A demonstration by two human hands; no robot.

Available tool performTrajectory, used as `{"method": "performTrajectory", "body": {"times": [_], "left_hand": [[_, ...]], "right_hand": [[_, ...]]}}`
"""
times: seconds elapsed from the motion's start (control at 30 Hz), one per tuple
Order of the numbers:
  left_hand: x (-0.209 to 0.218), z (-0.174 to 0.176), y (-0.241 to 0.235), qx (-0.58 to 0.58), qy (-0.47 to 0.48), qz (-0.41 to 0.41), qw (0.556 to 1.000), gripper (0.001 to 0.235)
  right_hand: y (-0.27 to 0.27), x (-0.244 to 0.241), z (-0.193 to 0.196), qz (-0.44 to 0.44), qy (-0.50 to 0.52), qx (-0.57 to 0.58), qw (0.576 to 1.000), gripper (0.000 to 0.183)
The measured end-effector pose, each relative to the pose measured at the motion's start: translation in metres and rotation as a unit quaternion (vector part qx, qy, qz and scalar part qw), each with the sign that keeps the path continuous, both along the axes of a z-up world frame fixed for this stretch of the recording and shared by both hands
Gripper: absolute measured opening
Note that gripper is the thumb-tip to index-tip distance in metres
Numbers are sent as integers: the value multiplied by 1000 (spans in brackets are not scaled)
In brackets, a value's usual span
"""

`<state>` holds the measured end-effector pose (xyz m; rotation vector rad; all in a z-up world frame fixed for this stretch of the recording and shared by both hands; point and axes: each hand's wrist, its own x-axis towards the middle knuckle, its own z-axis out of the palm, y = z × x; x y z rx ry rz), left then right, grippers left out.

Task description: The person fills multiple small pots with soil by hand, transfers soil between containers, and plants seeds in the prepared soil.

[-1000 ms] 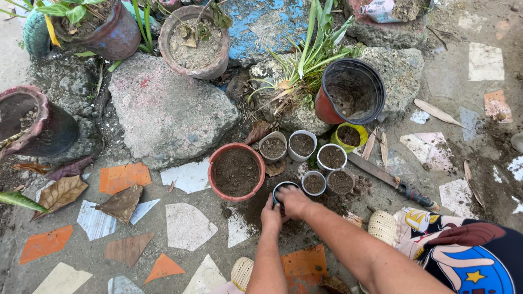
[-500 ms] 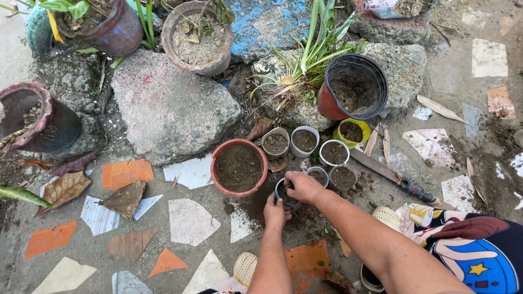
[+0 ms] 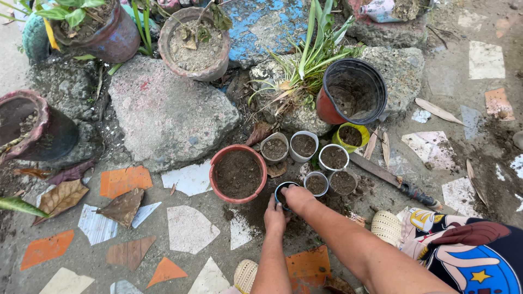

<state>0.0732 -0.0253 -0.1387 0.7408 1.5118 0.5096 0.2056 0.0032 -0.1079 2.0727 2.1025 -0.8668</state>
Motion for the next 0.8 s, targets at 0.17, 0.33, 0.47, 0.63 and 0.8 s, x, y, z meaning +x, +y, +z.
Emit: {"method": "performTrajectory", "body": {"times": [0.17, 0.33, 0.47, 0.63, 0.8], "left_hand": [[-2, 20, 0, 26, 42, -20, 999, 52], [-2, 26, -3, -7, 49, -8, 999, 52], [0, 23, -1, -7, 20, 7, 1000, 52], [1, 32, -3, -3, 40, 7, 999, 52], [4, 45, -4, -5, 42, -16, 999, 59]], "right_hand": [[9, 7, -9, 7, 5, -40, 999, 28], [11, 16, 12, -27, 18, -36, 999, 31], [8, 20, 16, -28, 38, -35, 998, 27], [3, 23, 3, -29, 31, -55, 998, 26], [-10, 31, 30, -135, 127, -16, 983, 31]]}}
